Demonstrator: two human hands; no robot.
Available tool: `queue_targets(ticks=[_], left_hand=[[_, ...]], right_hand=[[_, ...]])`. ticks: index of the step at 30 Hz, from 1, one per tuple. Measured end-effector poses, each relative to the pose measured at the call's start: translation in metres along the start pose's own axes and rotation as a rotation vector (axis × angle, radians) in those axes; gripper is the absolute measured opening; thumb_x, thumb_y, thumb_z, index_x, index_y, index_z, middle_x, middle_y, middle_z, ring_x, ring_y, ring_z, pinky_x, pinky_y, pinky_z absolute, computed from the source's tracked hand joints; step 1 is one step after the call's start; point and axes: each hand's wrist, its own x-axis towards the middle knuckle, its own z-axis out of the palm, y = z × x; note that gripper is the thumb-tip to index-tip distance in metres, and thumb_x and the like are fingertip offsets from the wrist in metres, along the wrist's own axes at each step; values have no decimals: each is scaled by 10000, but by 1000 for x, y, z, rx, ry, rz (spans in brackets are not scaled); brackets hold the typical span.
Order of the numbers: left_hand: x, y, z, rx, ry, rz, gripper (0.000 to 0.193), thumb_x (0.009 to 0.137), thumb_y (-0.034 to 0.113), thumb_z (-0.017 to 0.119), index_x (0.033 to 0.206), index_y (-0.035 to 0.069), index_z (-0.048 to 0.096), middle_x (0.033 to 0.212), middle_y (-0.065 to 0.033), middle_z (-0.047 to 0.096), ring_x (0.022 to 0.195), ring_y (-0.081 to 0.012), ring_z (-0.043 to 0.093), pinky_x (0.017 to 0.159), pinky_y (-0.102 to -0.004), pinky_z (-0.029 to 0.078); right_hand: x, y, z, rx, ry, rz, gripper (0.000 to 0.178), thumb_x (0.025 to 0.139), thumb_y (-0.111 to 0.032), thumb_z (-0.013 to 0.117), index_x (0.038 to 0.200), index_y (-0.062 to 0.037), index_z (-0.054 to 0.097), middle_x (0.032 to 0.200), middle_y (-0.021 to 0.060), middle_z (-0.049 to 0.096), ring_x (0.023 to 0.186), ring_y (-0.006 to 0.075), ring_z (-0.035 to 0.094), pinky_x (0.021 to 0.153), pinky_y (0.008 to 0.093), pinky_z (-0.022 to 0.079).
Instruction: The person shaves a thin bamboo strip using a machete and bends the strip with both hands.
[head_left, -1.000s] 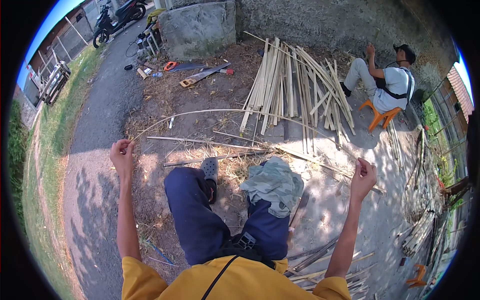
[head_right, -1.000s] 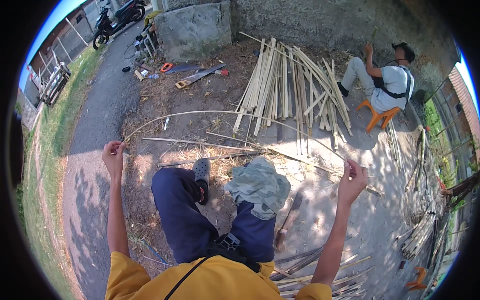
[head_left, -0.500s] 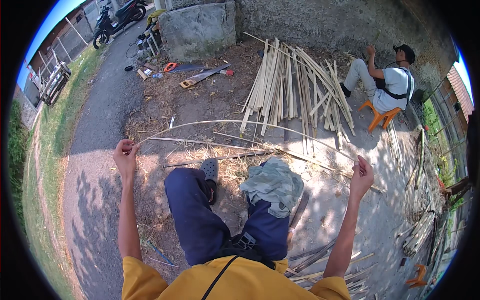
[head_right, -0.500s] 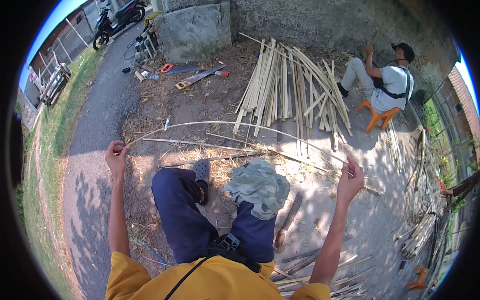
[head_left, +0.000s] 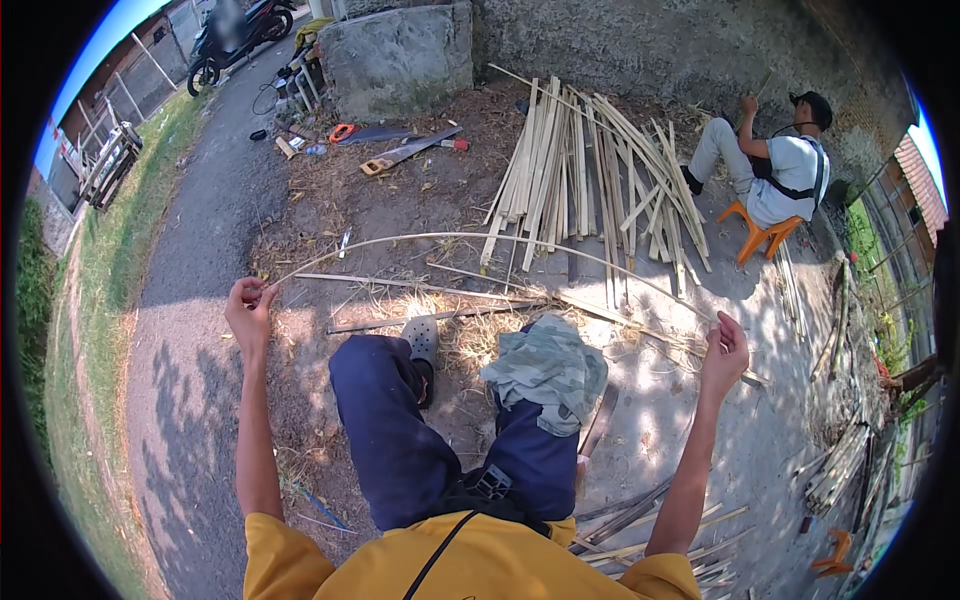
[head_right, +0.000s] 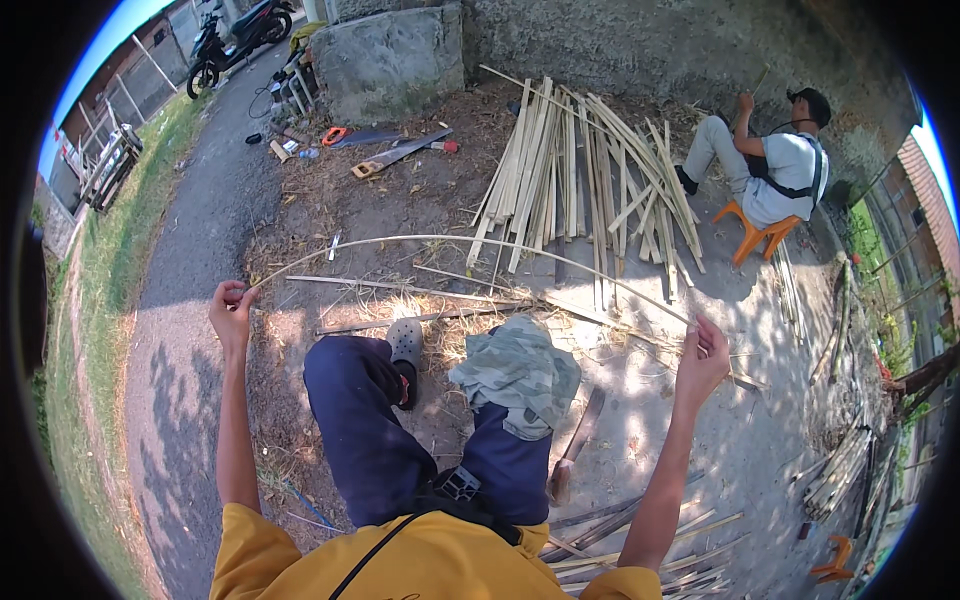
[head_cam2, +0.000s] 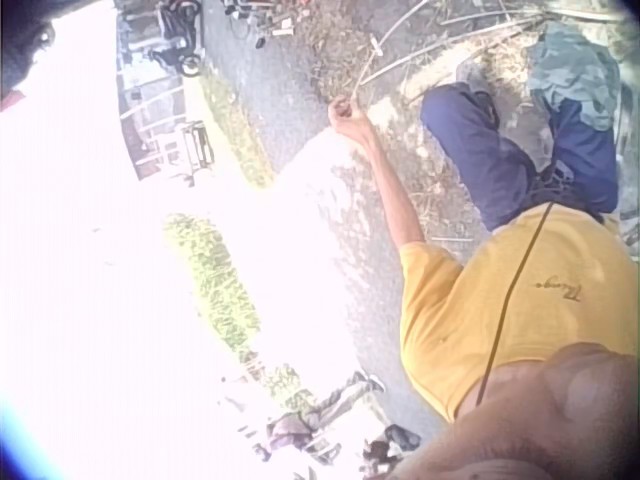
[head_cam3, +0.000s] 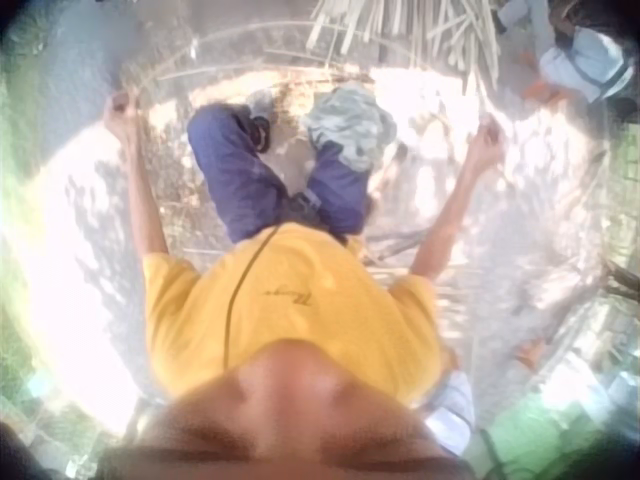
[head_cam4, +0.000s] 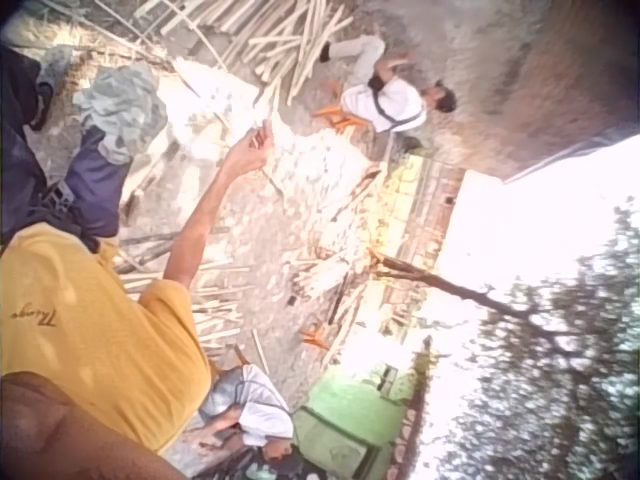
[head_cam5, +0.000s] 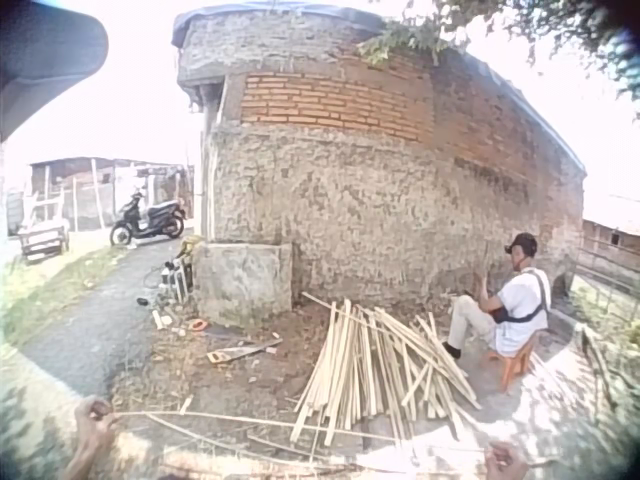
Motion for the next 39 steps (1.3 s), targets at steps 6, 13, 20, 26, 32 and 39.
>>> queue_targets(ticks=[6,13,20,26,32,39], left_hand=[[-2,7,-1,9,0,28,232,875,102,883,1032,66,716,760,14,626,707,-96,533,645,-275,427],[0,7,-1,9,2,-10,272,900,219,887,1041,61,717,775,6,643,723,-94,550,683,-291,451],[2,10,-1,-12,-18,-52,299,908,264,886,1054,63,720,777,5,652,721,-87,568,686,-281,454],[1,8,0,-24,-33,-42,342,847,203,928,1077,55,723,798,23,615,718,-78,528,670,-253,441],[1,8,-4,20,-70,-61,379,826,169,942,1129,64,739,867,21,592,777,-87,529,707,-258,473],[8,-12,-12,5,-31,26,318,860,132,910,1138,68,771,898,21,612,785,-89,537,708,-261,494]], right_hand=[[2,2,-2,-4,-3,12,240,995,-63,721,1229,-28,768,1088,83,737,949,143,711,756,281,588],[5,13,-2,19,8,-20,245,1000,-86,732,1238,-38,764,1089,79,736,954,142,705,765,281,575],[3,13,-5,-16,-10,8,248,995,-80,732,1238,-48,767,1084,77,747,955,146,711,770,290,582],[2,11,-4,-11,-5,-17,252,990,-72,733,1237,-37,767,1094,87,759,954,157,720,779,295,595],[0,4,-4,-55,0,-17,261,986,-73,740,1242,-36,773,1105,97,752,949,169,722,789,311,611],[4,4,-11,-108,30,-67,265,978,-32,728,1234,-61,788,1088,90,712,940,171,710,766,298,611]])
